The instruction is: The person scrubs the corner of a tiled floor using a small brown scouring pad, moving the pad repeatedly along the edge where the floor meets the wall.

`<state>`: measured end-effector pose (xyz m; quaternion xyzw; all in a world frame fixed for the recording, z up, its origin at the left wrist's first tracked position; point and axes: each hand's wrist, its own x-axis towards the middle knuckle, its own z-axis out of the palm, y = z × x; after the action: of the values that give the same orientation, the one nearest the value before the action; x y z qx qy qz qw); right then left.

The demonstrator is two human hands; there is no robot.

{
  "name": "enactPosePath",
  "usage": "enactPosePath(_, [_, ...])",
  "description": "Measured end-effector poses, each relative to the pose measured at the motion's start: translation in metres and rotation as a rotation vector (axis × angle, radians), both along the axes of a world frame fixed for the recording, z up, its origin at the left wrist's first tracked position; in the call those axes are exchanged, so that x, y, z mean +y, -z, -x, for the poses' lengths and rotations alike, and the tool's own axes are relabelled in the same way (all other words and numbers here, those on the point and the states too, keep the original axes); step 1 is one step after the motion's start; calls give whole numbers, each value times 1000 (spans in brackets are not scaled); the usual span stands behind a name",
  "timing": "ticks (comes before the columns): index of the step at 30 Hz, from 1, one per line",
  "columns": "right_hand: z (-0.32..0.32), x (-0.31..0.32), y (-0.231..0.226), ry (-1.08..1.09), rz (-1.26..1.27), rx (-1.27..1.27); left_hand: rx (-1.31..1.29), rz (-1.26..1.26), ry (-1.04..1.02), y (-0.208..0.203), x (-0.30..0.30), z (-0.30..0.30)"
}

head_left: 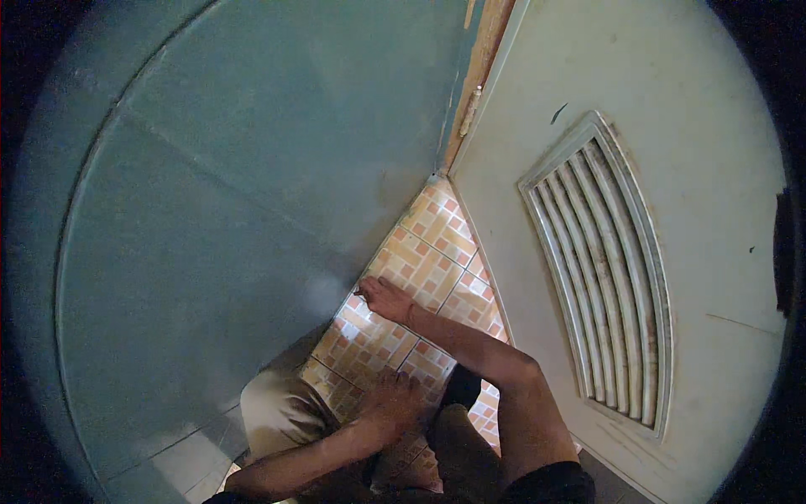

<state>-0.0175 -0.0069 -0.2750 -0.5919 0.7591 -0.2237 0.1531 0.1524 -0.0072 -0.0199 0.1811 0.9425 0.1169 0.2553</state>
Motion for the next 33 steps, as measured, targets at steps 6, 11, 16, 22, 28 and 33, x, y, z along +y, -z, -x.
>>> enactPosePath(6, [33,2,-5,5,45,450,-156,-71,-265,-23,-2,8])
enactPosePath(11, [36,3,-5,113,-103,369,-140,-151,-186,-2,-4,2])
enactPosePath(16, [7,-2,19,130,170,-57,-9,-189,-257,13,3,-6])
enactPosePath(22, [15,0,3,-189,140,468,-79,-53,-227,-5,1,2])
enactPosePath(28, [44,3,-22,92,-4,303,-110,-155,-296,-7,-1,2])
enactPosePath(33, [36,0,-2,118,28,337,-222,-90,-271,-19,2,13])
